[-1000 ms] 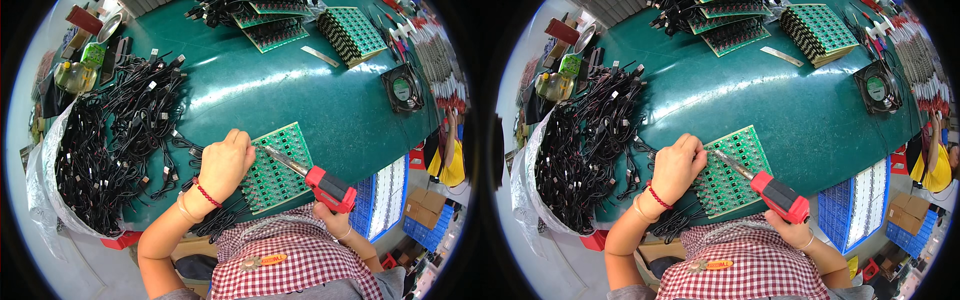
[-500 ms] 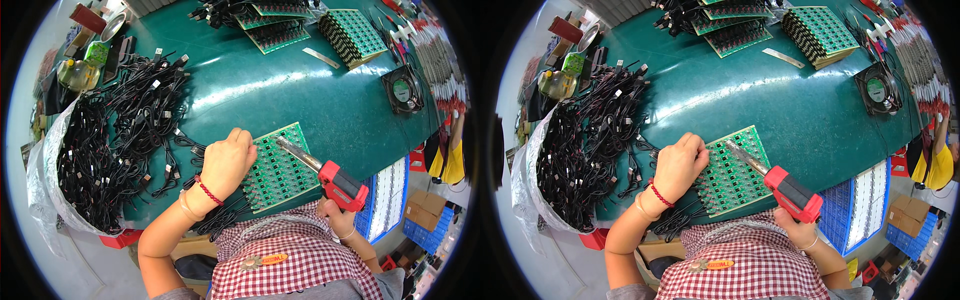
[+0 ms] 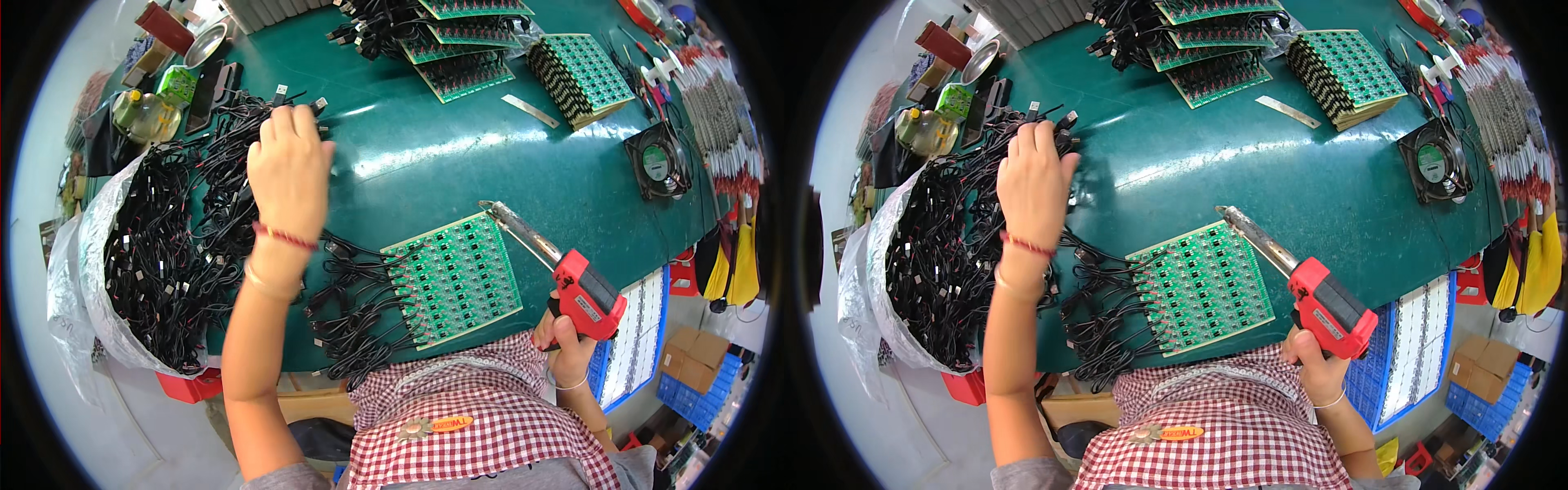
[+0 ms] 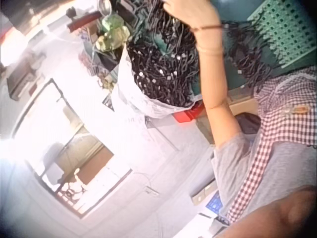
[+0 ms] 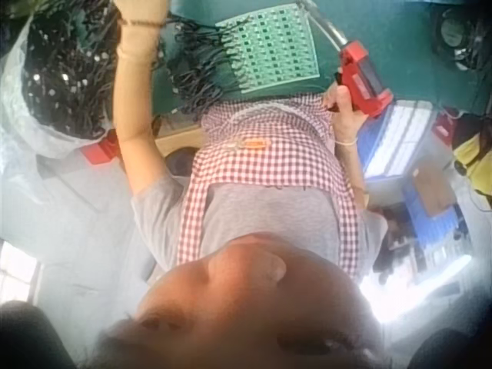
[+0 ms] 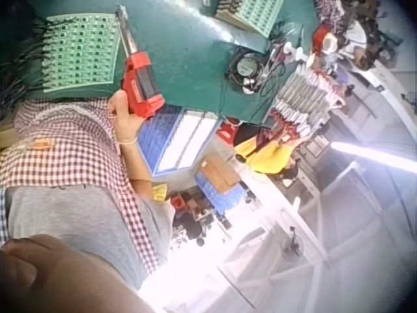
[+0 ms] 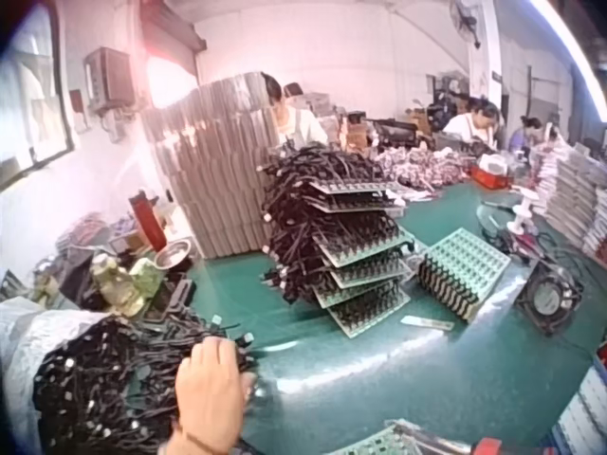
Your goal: The person solders USB cables onto a circuit board using a soldering iron, attaching the wires one by one.
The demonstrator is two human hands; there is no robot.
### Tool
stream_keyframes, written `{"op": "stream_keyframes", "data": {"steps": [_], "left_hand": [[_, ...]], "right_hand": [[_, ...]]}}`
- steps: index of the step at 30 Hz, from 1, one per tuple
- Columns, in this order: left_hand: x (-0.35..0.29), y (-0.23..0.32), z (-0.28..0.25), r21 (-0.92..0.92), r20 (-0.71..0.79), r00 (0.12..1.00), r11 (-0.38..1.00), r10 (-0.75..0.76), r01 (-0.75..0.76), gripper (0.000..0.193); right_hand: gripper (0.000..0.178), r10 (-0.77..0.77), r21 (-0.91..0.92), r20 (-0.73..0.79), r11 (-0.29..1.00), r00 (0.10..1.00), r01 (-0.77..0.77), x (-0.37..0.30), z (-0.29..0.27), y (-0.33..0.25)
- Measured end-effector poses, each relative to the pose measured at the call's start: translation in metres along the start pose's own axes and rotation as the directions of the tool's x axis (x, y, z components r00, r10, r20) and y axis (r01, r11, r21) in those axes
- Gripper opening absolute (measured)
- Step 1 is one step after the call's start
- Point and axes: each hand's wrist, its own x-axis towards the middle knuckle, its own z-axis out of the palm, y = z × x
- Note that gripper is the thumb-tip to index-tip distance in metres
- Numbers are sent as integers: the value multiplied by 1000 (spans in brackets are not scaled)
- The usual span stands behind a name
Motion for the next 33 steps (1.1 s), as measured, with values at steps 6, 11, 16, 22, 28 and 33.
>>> {"op": "stream_keyframes", "data": {"steps": [6,11,16,22,28,33], "left_hand": [[-12,-3,1,-463,53,998,885,-23,45,48],[-42,22,-15,-766,620,777,-298,-107,570,45],[-64,20,-18,-488,536,844,818,4,306,25],[-34,60,6,-683,-15,962,700,272,-208,22],[-24,68,25,-809,168,938,586,304,-45,14],[-37,58,-24,-918,276,931,352,238,183,7]], "right_hand": [[42,-13,37,-22,999,1000,14,4,3,-1],[43,23,80,-37,997,999,-20,11,3,-6],[44,-14,65,-52,998,999,17,14,0,-11],[46,17,139,-135,990,991,2,16,3,-17],[42,23,197,-154,980,988,7,17,14,-32],[42,83,275,-29,959,996,-72,37,36,-44]]}}
